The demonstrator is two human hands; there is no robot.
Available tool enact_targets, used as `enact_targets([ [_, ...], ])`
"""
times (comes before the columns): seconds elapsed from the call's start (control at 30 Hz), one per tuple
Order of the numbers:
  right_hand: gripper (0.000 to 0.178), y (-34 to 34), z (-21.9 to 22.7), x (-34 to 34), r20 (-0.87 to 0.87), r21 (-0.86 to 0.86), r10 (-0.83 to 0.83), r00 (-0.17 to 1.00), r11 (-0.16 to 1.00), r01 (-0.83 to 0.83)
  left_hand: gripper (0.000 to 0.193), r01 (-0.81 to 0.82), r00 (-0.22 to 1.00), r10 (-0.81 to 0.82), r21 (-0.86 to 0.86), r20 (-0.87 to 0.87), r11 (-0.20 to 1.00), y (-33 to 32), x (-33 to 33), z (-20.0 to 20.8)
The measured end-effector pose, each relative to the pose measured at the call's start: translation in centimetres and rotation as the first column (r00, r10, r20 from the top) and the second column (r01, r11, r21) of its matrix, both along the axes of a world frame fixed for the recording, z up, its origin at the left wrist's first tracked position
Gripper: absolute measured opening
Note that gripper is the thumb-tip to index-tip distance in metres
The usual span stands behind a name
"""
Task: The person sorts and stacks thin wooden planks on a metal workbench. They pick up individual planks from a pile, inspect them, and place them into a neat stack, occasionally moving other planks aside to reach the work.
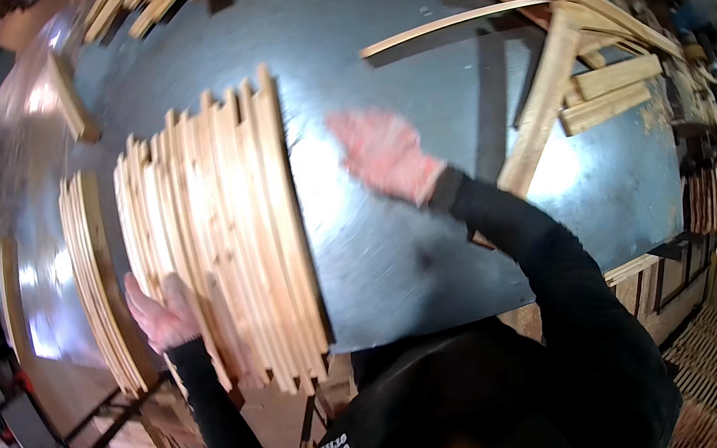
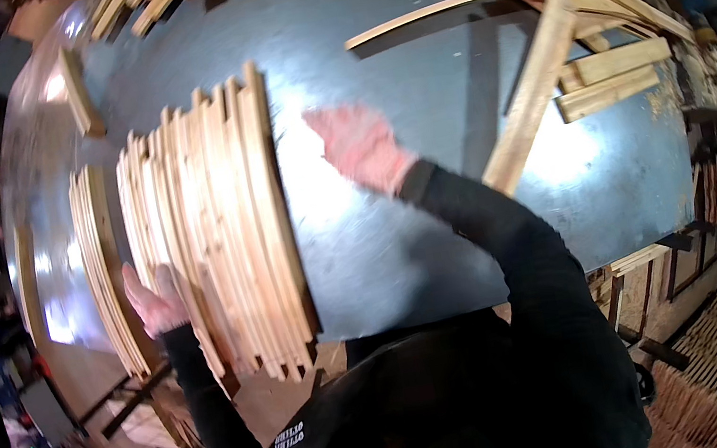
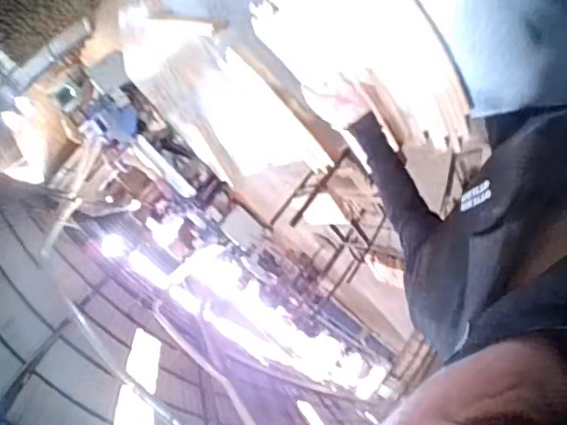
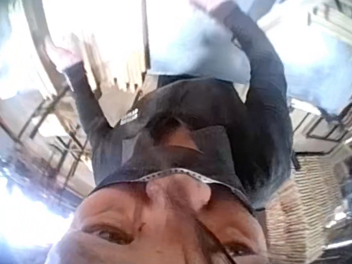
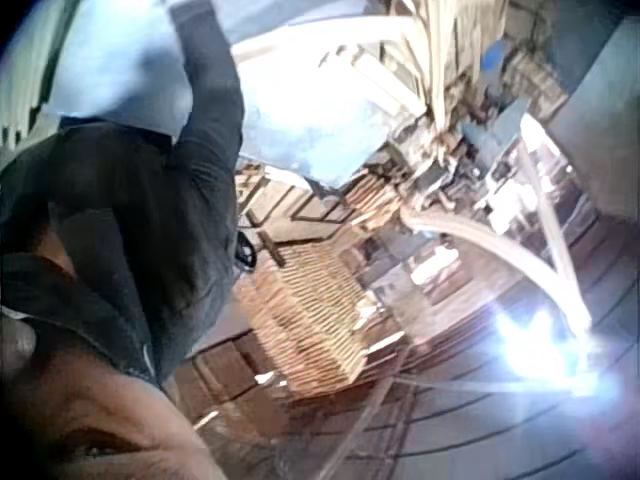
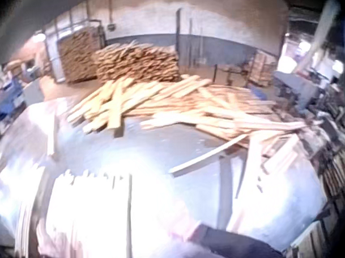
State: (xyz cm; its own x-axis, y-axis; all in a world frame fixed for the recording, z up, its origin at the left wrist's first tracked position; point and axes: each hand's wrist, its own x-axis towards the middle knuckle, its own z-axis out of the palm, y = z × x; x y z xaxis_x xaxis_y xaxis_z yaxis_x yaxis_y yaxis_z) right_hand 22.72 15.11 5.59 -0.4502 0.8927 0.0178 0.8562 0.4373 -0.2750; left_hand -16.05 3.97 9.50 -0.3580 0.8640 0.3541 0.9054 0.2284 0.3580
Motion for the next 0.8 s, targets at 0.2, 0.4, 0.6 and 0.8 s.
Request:
enact_targets([
  [0.2, 0.019, 14.1, -1.9, 22.7, 0.255, 0.396, -0.221, 0.942, 0.912, 0.107, 0.074, 0.406, 0.891, -0.424, -0.129, -0.163, 0.905, 1.6, 20.2, 0.8],
  [0.4, 0.010, 5.6, -0.9, 15.8, 0.084, 0.263, 0.480, 0.873, 0.835, -0.484, 0.083, -0.146, 0.913, -0.080, -0.502, -0.401, 0.852, 0.4, 16.5, -3.7],
  [0.6, 0.023, -4.2, 1.4, 8.7, 0.102, -0.556, 0.891, 0.443, 0.420, -0.717, 0.086, -0.198, 0.909, 0.006, -0.420, -0.416, 0.886, -0.6, 16.7, -5.7],
  [0.8, 0.057, 9.0, 3.6, 2.7, -0.244, -0.070, 0.308, 0.920, 0.940, -0.333, 0.091, -0.222, 0.951, 0.167, -0.196, -0.260, 0.955, -7.5, 19.1, -4.5],
])
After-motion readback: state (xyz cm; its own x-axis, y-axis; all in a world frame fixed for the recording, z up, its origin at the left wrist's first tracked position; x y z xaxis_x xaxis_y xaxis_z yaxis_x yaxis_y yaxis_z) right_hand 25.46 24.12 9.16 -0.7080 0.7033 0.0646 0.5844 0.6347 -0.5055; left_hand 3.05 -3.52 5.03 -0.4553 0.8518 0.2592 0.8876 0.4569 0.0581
